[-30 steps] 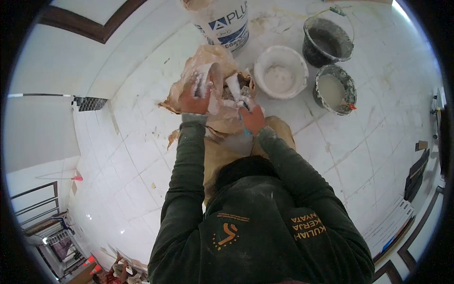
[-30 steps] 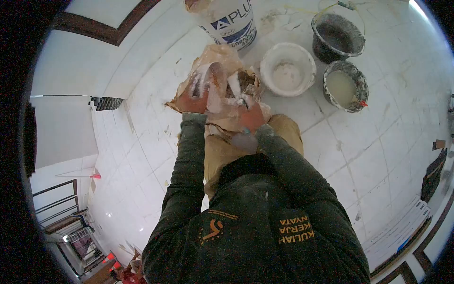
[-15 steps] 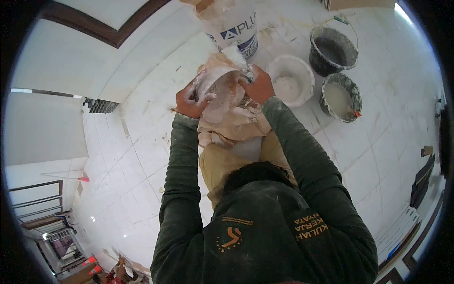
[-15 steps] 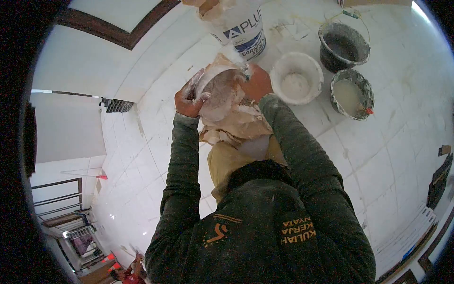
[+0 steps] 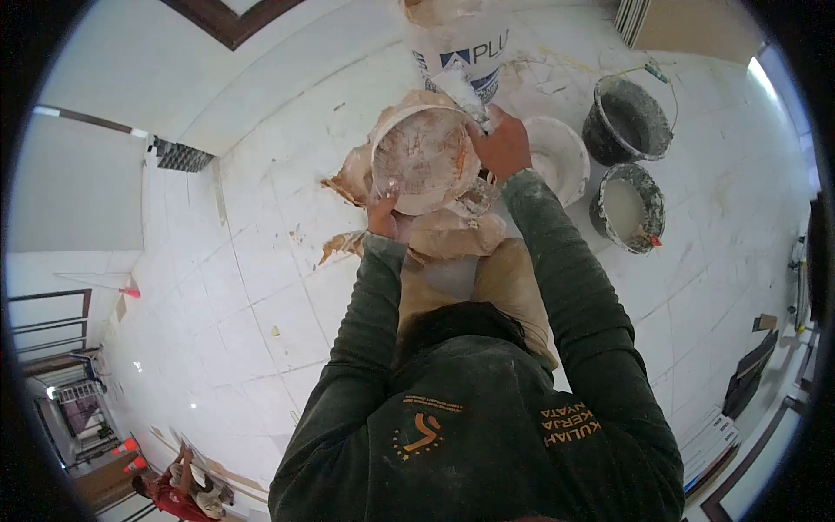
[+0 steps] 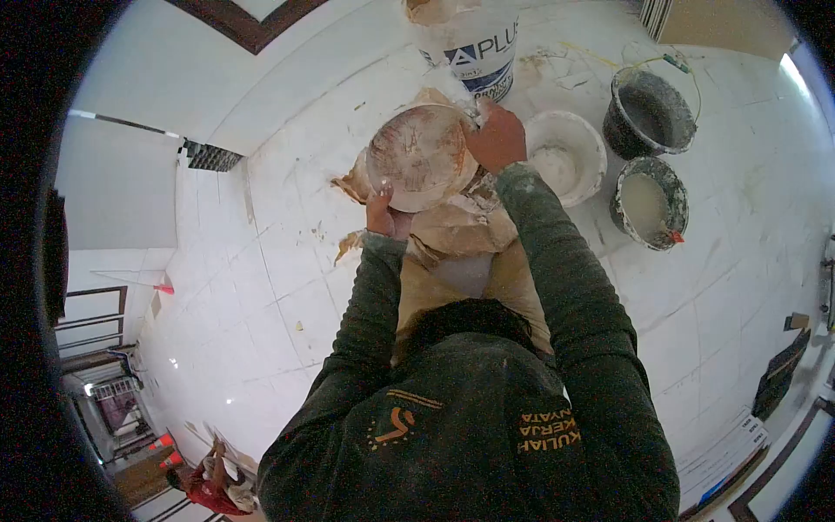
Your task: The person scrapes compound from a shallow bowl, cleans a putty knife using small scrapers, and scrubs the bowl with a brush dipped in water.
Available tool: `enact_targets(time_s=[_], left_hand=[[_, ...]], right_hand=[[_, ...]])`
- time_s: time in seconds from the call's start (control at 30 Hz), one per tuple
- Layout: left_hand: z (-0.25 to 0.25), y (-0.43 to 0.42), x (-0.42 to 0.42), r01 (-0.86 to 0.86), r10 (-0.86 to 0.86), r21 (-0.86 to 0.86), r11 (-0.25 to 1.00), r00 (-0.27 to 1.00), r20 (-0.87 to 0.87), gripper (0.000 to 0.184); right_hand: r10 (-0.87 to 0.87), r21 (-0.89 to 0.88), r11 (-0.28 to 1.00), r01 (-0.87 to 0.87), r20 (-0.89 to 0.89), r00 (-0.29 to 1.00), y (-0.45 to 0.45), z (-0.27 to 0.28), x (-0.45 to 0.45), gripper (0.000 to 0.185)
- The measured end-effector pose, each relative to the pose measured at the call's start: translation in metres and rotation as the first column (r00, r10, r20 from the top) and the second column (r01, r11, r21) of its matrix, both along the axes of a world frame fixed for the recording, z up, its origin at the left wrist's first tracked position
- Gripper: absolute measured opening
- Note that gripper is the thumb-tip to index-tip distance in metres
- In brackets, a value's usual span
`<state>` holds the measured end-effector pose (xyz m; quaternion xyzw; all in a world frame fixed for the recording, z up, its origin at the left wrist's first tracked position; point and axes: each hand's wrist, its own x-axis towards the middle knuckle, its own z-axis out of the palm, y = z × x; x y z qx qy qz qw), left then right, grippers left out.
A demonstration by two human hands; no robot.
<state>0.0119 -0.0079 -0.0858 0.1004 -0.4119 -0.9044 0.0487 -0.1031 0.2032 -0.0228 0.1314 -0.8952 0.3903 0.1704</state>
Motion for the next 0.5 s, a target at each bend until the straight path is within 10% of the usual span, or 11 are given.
enact_targets(time_s=[0.23, 0.5], left_hand=[[0.027, 0.020, 0.001, -0.119, 0.129, 0.219, 0.969, 0.991, -0.031, 0.046], [-0.013, 0.038, -0.009, -0.176, 0.191, 0.140, 0.974, 0.977, -0.097, 0.041]], right_hand=[[-0.093, -0.123, 0.987, 0.101, 0.070, 0.993, 0.020, 0.017, 0.068, 0.040], [-0.064, 0.312, 0.950, -0.026, 0.273, 0.960, 0.016, 0.017, 0.088, 0.030]])
